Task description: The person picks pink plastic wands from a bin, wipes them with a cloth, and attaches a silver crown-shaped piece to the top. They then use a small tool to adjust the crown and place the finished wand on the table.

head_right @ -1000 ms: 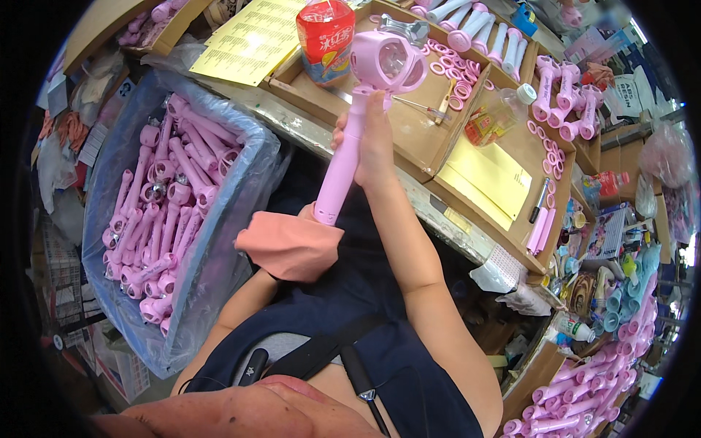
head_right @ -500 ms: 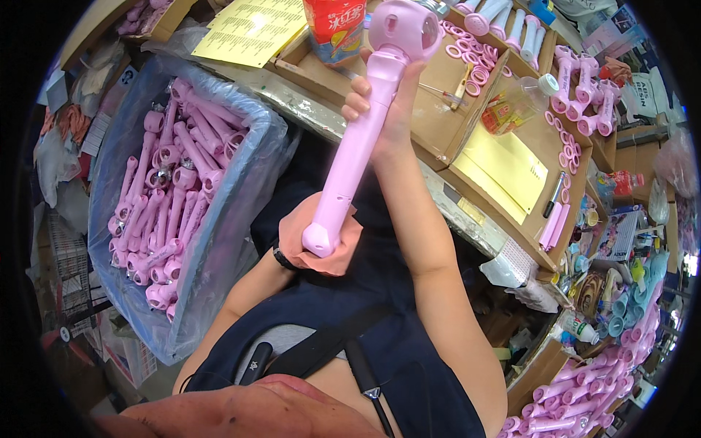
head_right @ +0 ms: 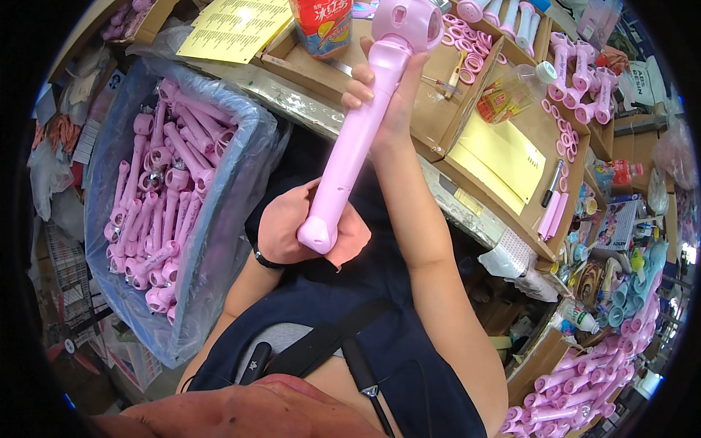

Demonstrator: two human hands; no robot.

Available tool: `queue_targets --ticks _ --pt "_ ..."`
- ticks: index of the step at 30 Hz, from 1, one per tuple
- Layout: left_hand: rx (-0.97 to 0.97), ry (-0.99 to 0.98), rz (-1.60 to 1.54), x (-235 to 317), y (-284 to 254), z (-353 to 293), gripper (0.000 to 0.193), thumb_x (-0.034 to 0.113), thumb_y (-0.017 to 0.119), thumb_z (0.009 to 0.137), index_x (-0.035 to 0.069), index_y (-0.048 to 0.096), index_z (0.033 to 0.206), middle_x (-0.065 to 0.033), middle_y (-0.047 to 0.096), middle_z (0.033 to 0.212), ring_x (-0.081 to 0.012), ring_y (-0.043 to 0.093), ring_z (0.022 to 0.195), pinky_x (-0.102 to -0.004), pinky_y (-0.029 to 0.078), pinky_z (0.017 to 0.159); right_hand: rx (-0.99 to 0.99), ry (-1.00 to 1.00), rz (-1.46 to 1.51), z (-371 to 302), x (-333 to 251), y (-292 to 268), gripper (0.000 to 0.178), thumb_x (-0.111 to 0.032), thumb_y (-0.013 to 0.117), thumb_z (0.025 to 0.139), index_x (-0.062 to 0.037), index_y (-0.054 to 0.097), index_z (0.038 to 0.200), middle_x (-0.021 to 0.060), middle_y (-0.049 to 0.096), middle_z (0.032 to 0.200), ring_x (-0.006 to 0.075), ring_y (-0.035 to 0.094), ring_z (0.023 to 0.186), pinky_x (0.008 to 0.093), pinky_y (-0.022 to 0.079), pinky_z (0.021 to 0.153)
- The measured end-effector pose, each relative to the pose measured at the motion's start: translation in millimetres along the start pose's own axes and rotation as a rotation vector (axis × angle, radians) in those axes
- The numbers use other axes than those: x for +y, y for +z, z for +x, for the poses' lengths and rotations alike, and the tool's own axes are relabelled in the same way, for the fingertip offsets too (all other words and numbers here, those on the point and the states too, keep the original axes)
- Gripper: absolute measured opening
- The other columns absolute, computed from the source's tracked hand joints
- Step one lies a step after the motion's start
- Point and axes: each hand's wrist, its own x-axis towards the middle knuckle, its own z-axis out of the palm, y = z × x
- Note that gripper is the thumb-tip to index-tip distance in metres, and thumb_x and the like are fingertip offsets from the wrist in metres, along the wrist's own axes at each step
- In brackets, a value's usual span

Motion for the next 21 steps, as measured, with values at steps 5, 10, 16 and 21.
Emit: queue_targets --ticks 5,10,16,21 --pt "0.391 -0.140 -0.165 0.5 5.8 19.0 0.049 0.039 0.034 0.102 -0.009 0.046 0.099 -0.0192 0.064 0.076 -0.0241 0.063 0.063 -0.0340 0.052 0.061 0.090 -0.022 -0.195 -4.3 9.5 5.6 0.083 -0.072 0.056 0.084 -0.0049 0.047 0.132 -0.0009 0.046 0.074 0.0080 0.045 0.056 0.0246 0.043 0.053" --pt "0.489 0.303 0.148 -19.7 -21.2 17.3 0.057 0.051 0.026 0.099 0.002 0.052 0.091 -0.0146 0.065 0.097 -0.0235 0.062 0.086 -0.0341 0.048 0.084 0.290 0.046 -0.878 -31.9 8.7 27.6 0.052 -0.040 0.069 0.089 -0.0046 0.050 0.120 0.0050 0.059 0.081 0.0119 0.059 0.060 0.0265 0.050 0.052" --pt "0.526 0.596 -0.280 12.1 -53.0 12.4 0.061 0.047 0.034 0.099 -0.006 0.056 0.120 -0.0148 0.061 0.121 -0.0240 0.059 0.110 -0.0418 0.047 0.097 0.018 0.192 -1.979 -94.5 54.0 38.6 0.066 -0.016 0.072 0.077 0.0010 0.037 0.131 0.0279 0.065 0.099 0.0432 0.068 0.082 0.0463 0.055 0.073" --pt "0.590 0.365 -0.132 33.1 -41.3 21.2 0.051 0.037 0.047 0.097 -0.007 0.053 0.121 -0.0191 0.062 0.128 -0.0260 0.066 0.098 -0.0375 0.052 0.088 0.105 0.276 -2.112 -117.0 76.3 37.8 0.072 -0.012 0.067 0.076 -0.0010 0.029 0.136 0.0322 0.062 0.102 0.0475 0.065 0.082 0.0515 0.054 0.072"
